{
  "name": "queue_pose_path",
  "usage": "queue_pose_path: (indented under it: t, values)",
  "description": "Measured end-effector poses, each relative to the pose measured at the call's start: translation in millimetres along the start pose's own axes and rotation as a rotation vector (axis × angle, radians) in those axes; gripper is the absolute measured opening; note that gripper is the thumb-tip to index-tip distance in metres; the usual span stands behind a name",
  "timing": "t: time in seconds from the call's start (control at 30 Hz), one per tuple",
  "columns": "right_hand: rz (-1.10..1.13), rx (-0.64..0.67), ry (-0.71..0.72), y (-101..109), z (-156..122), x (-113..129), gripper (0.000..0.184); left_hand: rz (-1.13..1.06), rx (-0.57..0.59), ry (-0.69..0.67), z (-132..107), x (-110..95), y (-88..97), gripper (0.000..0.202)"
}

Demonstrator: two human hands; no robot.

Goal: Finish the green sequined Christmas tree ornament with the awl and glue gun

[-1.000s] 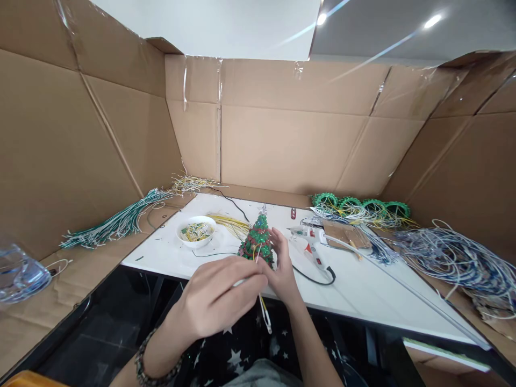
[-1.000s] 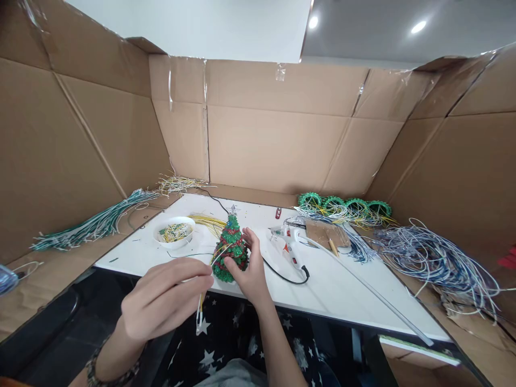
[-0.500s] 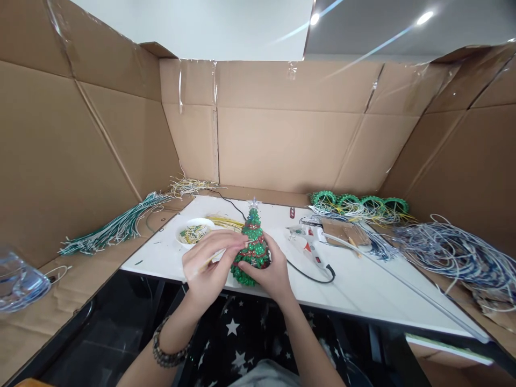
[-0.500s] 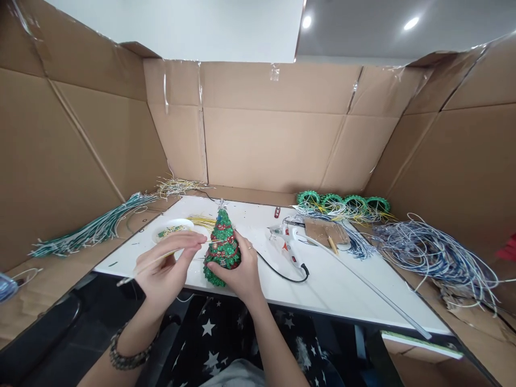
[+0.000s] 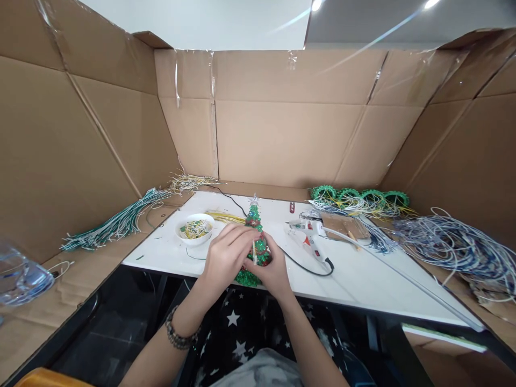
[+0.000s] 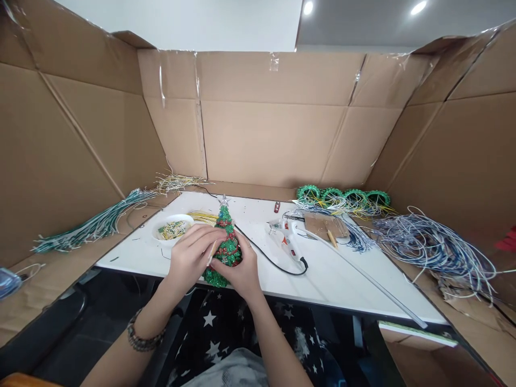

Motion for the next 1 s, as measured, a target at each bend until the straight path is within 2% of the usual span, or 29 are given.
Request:
queue_pose_path:
  t: [0.13, 0.23, 0.33, 0.47, 0.6, 0.83, 1.0]
  values:
    - [0.017, 0.007, -0.010, 0, 0, 2, 0.063, -0.019, -0.096, 0.012, 0, -4, 7.9, 0.025]
    - [-0.027, -0.019, -0.001, 0, -1, 1, 0.064, -0.061, -0.149, -0.048, 0, -10, 15.3, 0.022]
    - [-0.087, -0.056, 0.028, 0, -2, 2, 0.066, -0.031, -0.122, -0.076, 0, -12, 14.3, 0.020]
    - [-0.107, -0.084, 0.041, -2, -3, 8, 0.061, -0.012, -0.072, -0.039, 3, -11, 8.3, 0.016]
    - [-0.181, -0.153, 0.059, -2, -5, 19, 0.065, -0.075, -0.132, -0.001, 3, -10, 11.3, 0.016]
    - [-0.425, -0.279, 0.289, 2, -7, 53, 0.071, -0.127, -0.336, -0.105, -8, -7, 19.9, 0.032]
    - [-0.546, -0.351, 0.427, 7, -12, 73, 0.071, -0.116, -0.312, -0.147, -6, -16, 22.8, 0.029]
Point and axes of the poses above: each hand's wrist, its own z-axis towards the middle knuckle, its own y-axis out of the back of the hand, x = y × z, the point moved 4 cm from there along z, towards the middle knuckle, and after that the axes turned 2 degrees about -z, right-handed, at the moved point
